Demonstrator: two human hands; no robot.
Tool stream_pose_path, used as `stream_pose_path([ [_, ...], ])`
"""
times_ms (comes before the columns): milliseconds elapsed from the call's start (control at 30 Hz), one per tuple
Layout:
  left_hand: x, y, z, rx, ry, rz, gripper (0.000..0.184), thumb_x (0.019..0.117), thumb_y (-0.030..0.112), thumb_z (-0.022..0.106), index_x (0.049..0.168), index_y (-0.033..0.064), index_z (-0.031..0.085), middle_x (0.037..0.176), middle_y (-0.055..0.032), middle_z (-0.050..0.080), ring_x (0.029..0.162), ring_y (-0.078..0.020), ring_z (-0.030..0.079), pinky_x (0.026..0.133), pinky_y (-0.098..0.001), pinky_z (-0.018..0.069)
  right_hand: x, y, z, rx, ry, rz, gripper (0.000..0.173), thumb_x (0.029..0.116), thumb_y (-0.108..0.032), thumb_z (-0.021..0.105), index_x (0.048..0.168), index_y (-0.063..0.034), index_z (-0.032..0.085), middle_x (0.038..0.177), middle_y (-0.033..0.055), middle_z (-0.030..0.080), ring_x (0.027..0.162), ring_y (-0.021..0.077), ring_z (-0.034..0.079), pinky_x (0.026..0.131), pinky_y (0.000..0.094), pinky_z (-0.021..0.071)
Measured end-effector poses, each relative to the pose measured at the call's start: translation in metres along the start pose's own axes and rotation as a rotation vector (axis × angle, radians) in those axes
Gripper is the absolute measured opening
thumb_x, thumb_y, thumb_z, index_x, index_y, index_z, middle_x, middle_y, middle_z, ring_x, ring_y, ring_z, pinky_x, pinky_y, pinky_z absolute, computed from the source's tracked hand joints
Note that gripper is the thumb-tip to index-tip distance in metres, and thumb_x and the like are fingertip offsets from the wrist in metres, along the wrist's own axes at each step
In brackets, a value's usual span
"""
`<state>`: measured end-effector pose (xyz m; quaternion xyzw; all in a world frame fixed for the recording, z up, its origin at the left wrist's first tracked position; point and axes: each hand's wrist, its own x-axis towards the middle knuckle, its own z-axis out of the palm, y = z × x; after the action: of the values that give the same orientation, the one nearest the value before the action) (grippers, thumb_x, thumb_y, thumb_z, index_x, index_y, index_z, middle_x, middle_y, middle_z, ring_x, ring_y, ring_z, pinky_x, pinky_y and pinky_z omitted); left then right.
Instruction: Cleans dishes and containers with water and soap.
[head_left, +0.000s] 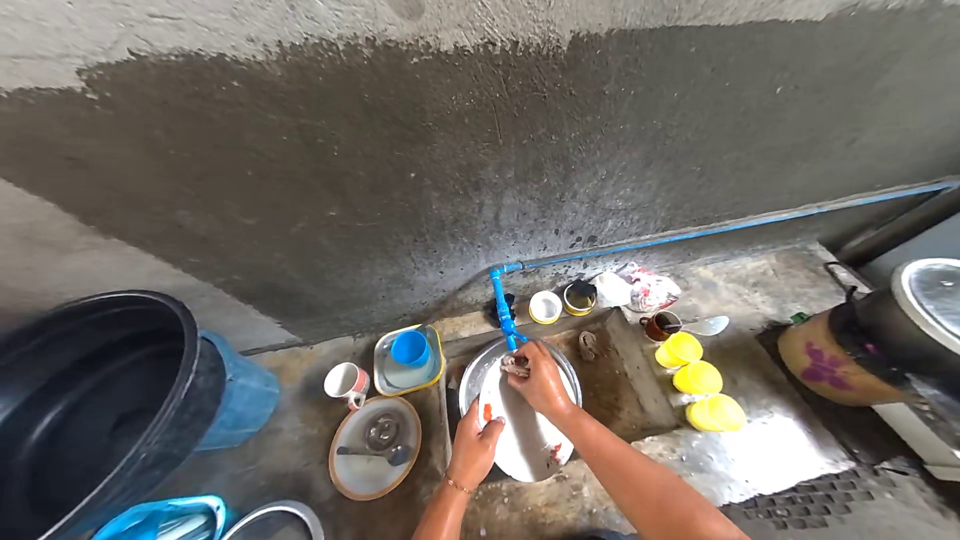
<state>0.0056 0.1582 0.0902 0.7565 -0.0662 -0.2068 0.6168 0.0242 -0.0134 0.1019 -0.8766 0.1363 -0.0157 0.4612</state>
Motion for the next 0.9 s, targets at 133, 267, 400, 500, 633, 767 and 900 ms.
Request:
stream_pose_path([
  [133,-0.002,-0.001,0.0,-0.007,0.004,-0.001,0.051,0.0924,0.0,0.058,0.141,-0.009,0.048,0.126,-0.0193,0.065,0.113,-0.0129,0.066,0.1,-0.0287,0.0526,0.006,0.011,-0.003,0.042,0.092,0.016,0.037,0.0834,-0.007,0.077,0.116,0.006,0.066,0.121,0.0259,0.062,0.113,0.0339,0.062,0.099,0.0415,0.0523],
  [267,-0.005,-0.003,0.002,0.026,-0.016,-0.013,0.05,0.0929,0.001,0.059,0.141,-0.0094,0.048,0.125,-0.0202,0.066,0.112,-0.0153,0.066,0.1,-0.0309,0.0525,0.005,0.009,-0.002,0.068,0.111,-0.029,0.035,0.0835,-0.008,0.076,0.114,0.0059,0.067,0.119,0.0271,0.062,0.112,0.0352,0.062,0.098,0.0427,0.0523],
  [400,-0.007,-0.003,0.005,-0.04,0.017,0.02,0.05,0.091,0.0,0.059,0.139,-0.0097,0.05,0.122,-0.0177,0.067,0.108,-0.0112,0.067,0.096,-0.0275,0.0542,0.001,0.006,-0.005,0.087,0.112,-0.083,0.035,0.0807,-0.006,0.077,0.113,0.0041,0.069,0.121,0.028,0.061,0.113,0.0363,0.061,0.098,0.0425,0.0526],
  [500,-0.007,-0.002,-0.001,0.006,0.023,0.032,0.047,0.092,0.001,0.058,0.137,-0.0091,0.052,0.12,-0.0174,0.068,0.107,-0.0106,0.067,0.096,-0.027,0.0538,0.014,0.023,-0.017,0.028,0.149,0.005,0.035,0.0836,-0.008,0.076,0.115,0.0036,0.068,0.12,0.0268,0.061,0.112,0.0349,0.062,0.098,0.0421,0.0521],
  [633,-0.004,0.001,0.003,0.006,0.017,0.01,0.049,0.092,0.0,0.059,0.139,-0.0099,0.05,0.123,-0.0199,0.066,0.11,-0.0137,0.066,0.098,-0.029,0.0528,-0.002,0.005,-0.003,0.048,0.076,-0.087,0.037,0.0799,-0.005,0.077,0.115,0.0035,0.068,0.123,0.0284,0.06,0.115,0.0367,0.061,0.099,0.0425,0.0521],
  [767,-0.003,0.0,-0.005,0.029,0.026,0.035,0.049,0.0926,0.001,0.058,0.139,-0.0094,0.05,0.124,-0.0193,0.066,0.112,-0.0137,0.066,0.099,-0.0294,0.0526,0.013,0.017,-0.011,0.019,0.123,0.019,0.034,0.0837,-0.007,0.076,0.115,0.0042,0.067,0.122,0.0275,0.061,0.115,0.0371,0.06,0.1,0.0437,0.0511],
  [900,-0.003,0.003,-0.006,0.049,0.004,0.019,0.047,0.0929,0.002,0.059,0.138,-0.0089,0.051,0.121,-0.019,0.067,0.109,-0.0135,0.066,0.098,-0.0295,0.053,0.002,0.006,-0.002,0.028,0.09,-0.067,0.035,0.081,-0.004,0.077,0.114,0.004,0.069,0.121,0.0274,0.062,0.114,0.0365,0.062,0.1,0.0427,0.0521],
])
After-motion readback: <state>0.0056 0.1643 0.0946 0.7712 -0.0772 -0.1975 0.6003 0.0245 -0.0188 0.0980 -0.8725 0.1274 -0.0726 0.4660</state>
